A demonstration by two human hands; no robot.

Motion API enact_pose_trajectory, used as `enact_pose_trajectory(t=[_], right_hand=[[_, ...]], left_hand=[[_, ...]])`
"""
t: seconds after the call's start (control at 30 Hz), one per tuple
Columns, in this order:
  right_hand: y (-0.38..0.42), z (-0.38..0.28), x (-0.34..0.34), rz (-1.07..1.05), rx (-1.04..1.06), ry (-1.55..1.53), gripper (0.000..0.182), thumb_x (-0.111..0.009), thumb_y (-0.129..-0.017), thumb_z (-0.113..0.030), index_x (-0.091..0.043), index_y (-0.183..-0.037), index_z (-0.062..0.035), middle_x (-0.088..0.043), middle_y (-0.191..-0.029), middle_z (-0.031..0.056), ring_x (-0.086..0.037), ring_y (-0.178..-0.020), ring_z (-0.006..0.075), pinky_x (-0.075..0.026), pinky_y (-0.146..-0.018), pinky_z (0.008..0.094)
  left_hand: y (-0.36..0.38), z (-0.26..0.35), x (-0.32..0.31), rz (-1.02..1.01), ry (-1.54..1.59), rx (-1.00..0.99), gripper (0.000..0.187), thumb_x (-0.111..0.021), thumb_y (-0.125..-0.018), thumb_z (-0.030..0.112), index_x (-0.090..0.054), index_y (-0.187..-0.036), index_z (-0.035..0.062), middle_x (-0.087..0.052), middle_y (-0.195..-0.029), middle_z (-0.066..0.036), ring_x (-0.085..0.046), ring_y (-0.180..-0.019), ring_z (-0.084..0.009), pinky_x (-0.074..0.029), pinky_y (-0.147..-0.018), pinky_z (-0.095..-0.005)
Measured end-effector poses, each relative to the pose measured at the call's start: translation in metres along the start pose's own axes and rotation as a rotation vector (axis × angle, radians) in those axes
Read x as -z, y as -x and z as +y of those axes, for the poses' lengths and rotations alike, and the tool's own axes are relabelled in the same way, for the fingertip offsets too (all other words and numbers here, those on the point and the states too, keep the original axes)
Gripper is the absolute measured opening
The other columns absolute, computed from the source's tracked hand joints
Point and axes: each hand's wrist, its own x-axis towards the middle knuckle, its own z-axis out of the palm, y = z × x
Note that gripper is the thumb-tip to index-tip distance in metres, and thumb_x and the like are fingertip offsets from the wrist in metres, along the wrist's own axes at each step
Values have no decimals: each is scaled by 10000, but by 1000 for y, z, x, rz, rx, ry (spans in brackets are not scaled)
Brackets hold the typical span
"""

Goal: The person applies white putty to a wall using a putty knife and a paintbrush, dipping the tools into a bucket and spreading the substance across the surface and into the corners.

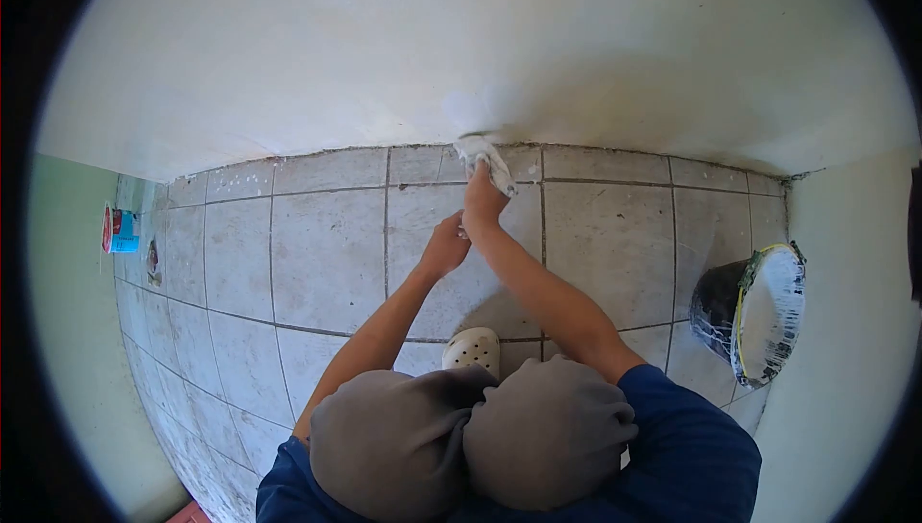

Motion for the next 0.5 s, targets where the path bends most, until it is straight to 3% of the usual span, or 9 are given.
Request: enact_pose_trajectory(t=[0.1,0.17,0.2,0.27,0.3,0.4,0.5], right_hand=[[0,-12,-12,-94,81,-21,235,-525,-896,-84,-544,-1094,42,-592,-1006,79,-563,-949,142,-499,-746,243],[34,-66,-22,-159,135,77,245,-530,-894,-83,-541,-1107,38,-592,-1004,78,-561,-954,139,-499,-749,247],[47,-74,-27,-129,75,-75,252,-530,-892,-127,-553,-1081,39,-601,-1005,106,-568,-961,181,-479,-781,280],[69,-80,-34,-66,-50,-371,296,-530,-889,-215,-576,-1030,41,-620,-1006,162,-583,-976,264,-440,-846,346],[60,-57,-28,-108,-58,-228,268,-520,-894,-70,-522,-1131,54,-560,-1071,101,-565,-969,172,-510,-804,269],[19,5,-24,-136,-32,171,263,-513,-896,-62,-515,-1134,53,-537,-1110,110,-559,-977,179,-509,-835,276],[3,12,-31,-60,153,39,275,-541,-890,-195,-598,-995,53,-636,-947,131,-580,-1007,216,-451,-863,324]], left_hand=[[3,-11,0,3,-80,-16,339,-536,-798,68,-548,-1126,-15,-620,-1046,-219,-592,-989,-311,-446,-862,-376],[-3,-31,-4,69,-76,-123,347,-550,-801,80,-546,-1134,-19,-614,-1055,-227,-577,-1028,-320,-437,-881,-382],[-8,-49,-12,130,-31,-205,348,-556,-803,86,-545,-1133,-24,-610,-1062,-233,-568,-1050,-326,-432,-889,-385],[-5,-51,-13,135,44,-182,351,-566,-809,101,-545,-1133,-31,-603,-1077,-243,-551,-1085,-338,-423,-904,-387],[2,-32,-4,75,71,-81,354,-569,-812,111,-546,-1134,-35,-599,-1086,-247,-544,-1097,-343,-419,-910,-384],[2,-23,1,-3,-25,43,344,-563,-825,129,-549,-1126,-38,-592,-1096,-256,-541,-1099,-356,-417,-912,-380],[0,-18,4,-25,-121,42,320,-542,-842,134,-551,-1110,-40,-594,-1086,-261,-551,-1076,-367,-425,-895,-381]])
